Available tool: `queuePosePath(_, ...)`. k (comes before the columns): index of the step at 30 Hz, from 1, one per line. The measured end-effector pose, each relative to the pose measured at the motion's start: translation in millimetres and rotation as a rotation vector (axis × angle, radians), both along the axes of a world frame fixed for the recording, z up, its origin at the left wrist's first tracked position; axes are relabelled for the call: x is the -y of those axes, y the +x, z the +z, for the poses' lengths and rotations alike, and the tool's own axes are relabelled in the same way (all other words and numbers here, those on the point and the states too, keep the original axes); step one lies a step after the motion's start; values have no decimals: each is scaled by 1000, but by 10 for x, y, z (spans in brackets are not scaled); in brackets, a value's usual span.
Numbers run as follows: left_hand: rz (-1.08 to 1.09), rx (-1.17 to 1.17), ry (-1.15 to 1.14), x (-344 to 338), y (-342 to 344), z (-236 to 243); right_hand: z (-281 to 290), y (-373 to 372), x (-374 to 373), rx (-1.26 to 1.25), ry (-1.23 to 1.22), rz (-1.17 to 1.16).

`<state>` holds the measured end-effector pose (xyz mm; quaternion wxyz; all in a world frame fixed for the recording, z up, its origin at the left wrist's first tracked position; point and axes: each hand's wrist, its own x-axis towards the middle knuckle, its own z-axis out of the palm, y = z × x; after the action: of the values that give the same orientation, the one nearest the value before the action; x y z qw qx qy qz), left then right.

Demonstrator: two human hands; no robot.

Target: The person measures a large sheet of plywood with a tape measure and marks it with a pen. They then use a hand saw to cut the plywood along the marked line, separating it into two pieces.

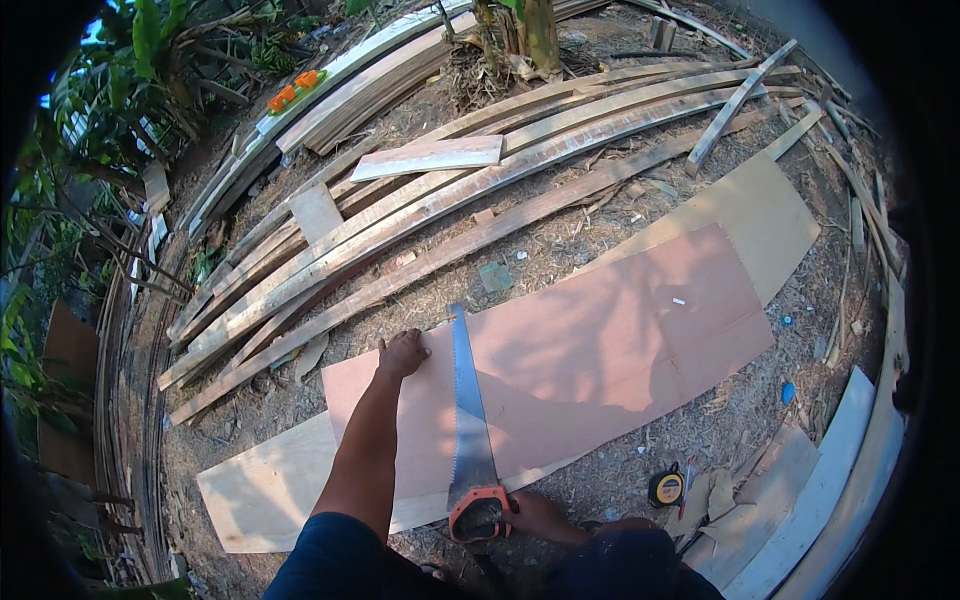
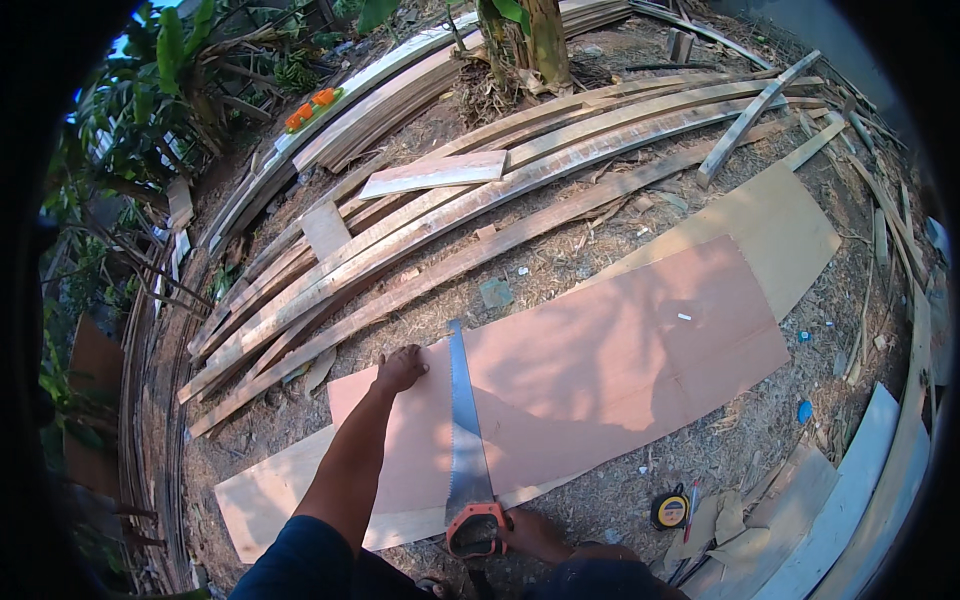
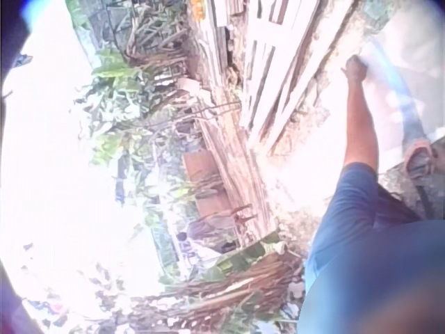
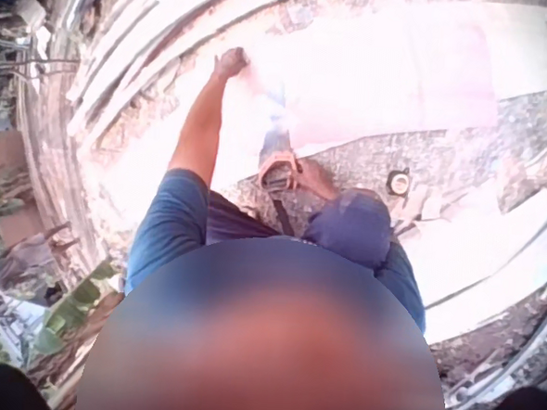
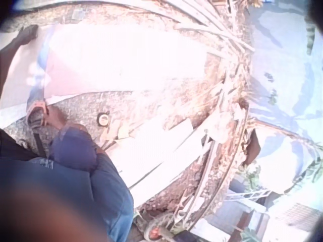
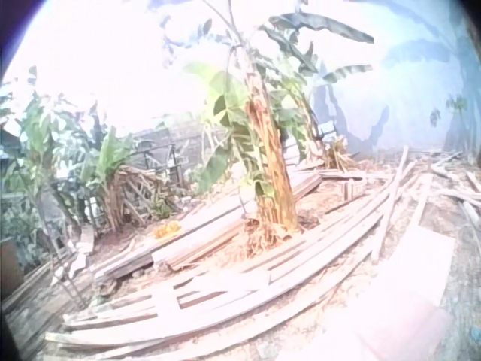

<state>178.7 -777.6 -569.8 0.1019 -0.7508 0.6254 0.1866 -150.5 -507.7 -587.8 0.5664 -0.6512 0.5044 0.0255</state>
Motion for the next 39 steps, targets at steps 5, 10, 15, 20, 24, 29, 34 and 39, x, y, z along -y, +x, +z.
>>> queuePosePath(5, -31, -177, -87, 75, 132, 362, 212, -381, 0, 542, 230, -681)
queuePosePath(10, -79, -217, -200, 82, 90, 1101, 1210, -1731, 327, 742, -130, -904)
queuePosePath(15, -269, -93, -354, -161, -1, 1584, 2974, -2374, 385, 438, -780, -913)
queuePosePath(20, -321, -143, -181, -104, -34, 1629, 4478, -1980, -85, 56, -1105, -983)
queuePosePath(24, -227, -307, -245, 21, -109, 1461, 4694, -1324, -475, -49, -1525, -975)
queuePosePath(29, -204, -251, -190, -123, -190, 1394, 4646, -298, -990, 98, -1187, -1134)
queuePosePath(34, -111, -292, -179, -168, -308, 1534, 4178, 484, -1240, 279, -751, -1179)
queuePosePath(39, -55, -296, -173, -250, -353, 1643, 3383, 727, -1006, 429, -801, -1002)
